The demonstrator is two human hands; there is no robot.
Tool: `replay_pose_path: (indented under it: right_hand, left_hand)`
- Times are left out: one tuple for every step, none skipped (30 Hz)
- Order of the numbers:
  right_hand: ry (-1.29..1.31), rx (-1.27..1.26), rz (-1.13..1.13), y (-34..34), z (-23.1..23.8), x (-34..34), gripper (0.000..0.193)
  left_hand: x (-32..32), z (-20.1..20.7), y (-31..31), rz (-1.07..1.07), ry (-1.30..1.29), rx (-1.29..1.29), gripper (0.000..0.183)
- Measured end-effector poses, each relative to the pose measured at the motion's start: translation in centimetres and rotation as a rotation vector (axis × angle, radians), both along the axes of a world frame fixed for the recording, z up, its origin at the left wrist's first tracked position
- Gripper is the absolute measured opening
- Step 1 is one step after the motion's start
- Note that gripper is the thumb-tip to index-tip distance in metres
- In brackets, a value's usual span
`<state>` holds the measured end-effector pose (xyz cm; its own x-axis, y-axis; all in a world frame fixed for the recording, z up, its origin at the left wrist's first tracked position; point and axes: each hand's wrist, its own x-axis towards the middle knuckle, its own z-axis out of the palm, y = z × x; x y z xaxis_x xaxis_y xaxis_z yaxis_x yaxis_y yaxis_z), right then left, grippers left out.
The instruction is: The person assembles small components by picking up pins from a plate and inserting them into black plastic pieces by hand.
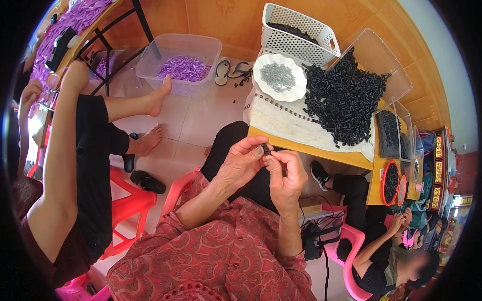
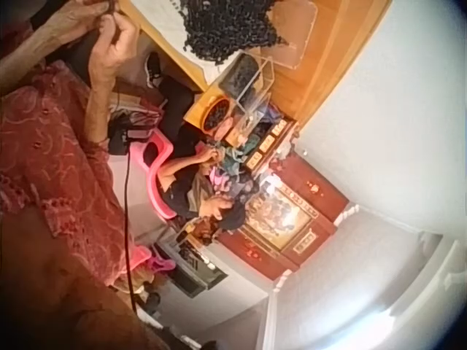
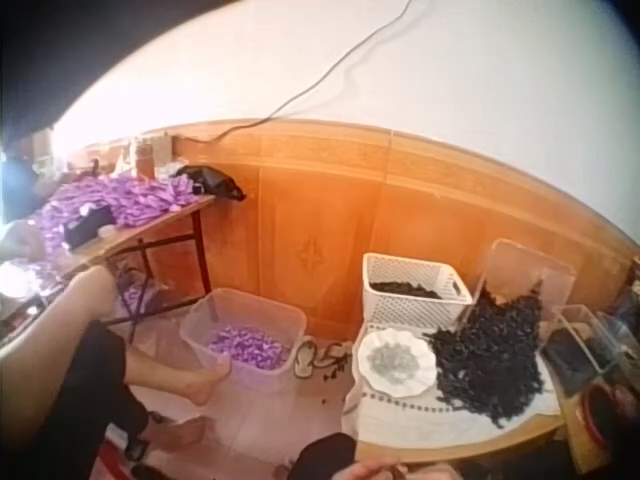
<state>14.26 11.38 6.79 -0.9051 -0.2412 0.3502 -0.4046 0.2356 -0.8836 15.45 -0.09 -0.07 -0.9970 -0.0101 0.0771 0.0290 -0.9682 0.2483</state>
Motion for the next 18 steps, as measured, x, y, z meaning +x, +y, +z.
replay_pose_path:
  right_hand:
    - [0.040,0.039,-0.007,-0.09,0.09,0.02,0.007]
    - [0.040,0.040,-0.006,-0.14,0.07,0.01,0.007]
    - [0.039,0.032,-0.005,-0.17,0.06,-0.01,0.007]
    - [0.038,0.024,-0.004,-0.20,0.04,-0.01,0.007]
    - [0.038,0.024,-0.005,-0.23,0.04,0.01,0.007]
    - [0.028,0.016,-0.003,-0.27,0.05,0.03,0.007]
    - [0.016,0.011,0.001,-0.35,0.06,0.05,0.007]
    - [0.015,0.012,0.002,-0.40,0.08,0.04,0.007]
    - [0.012,0.015,0.003,-0.46,0.13,0.03,0.007]
    - [0.009,0.016,0.003,-0.45,0.17,0.00,0.007]
    - [0.009,0.016,0.002,-0.44,0.19,-0.01,0.007]
    - [0.007,0.010,0.003,-0.44,0.21,-0.01,0.007]
    - [0.005,0.005,0.004,-0.43,0.22,-0.01,0.008]
    - [0.005,0.004,0.003,-0.42,0.25,-0.03,0.008]
    - [0.061,0.049,0.000,-0.41,0.29,-0.05,0.008]
    - [0.116,0.093,-0.004,-0.42,0.34,-0.06,0.009]
    - [0.116,0.092,-0.005,-0.45,0.41,-0.04,0.009]
    - [0.161,0.126,-0.009,-0.48,0.50,-0.01,0.010]
  left_hand:
    - [-0.02,-0.10,0.00,-0.006,0.010,0.011,0.025]
    - [-0.05,-0.15,0.01,-0.006,0.009,0.011,0.025]
    - [-0.08,-0.17,0.03,-0.010,0.009,0.017,0.024]
    - [-0.10,-0.18,0.05,-0.015,0.008,0.023,0.024]
    - [-0.10,-0.18,0.04,-0.016,0.008,0.022,0.024]
    - [-0.09,-0.18,0.03,-0.014,0.011,0.019,0.024]
    - [-0.06,-0.21,-0.01,-0.011,0.013,0.019,0.023]
    - [-0.04,-0.22,-0.03,-0.010,0.012,0.020,0.023]
    - [-0.03,-0.22,-0.05,-0.003,0.005,0.018,0.023]
    - [-0.05,-0.20,-0.02,0.002,-0.002,0.014,0.023]
    - [-0.07,-0.23,-0.02,0.001,-0.002,0.013,0.023]
    - [-0.09,-0.29,-0.04,0.003,0.011,0.002,0.022]
    - [-0.09,-0.29,-0.08,0.005,0.024,-0.009,0.022]
    - [-0.09,-0.26,-0.12,0.005,0.023,-0.009,0.022]
    - [-0.09,-0.19,-0.18,0.013,0.037,-0.022,0.022]
    - [-0.07,-0.12,-0.23,0.020,0.051,-0.034,0.022]
    - [-0.06,-0.11,-0.26,0.020,0.050,-0.035,0.022]
    - [-0.05,-0.11,-0.27,0.024,0.052,-0.041,0.021]
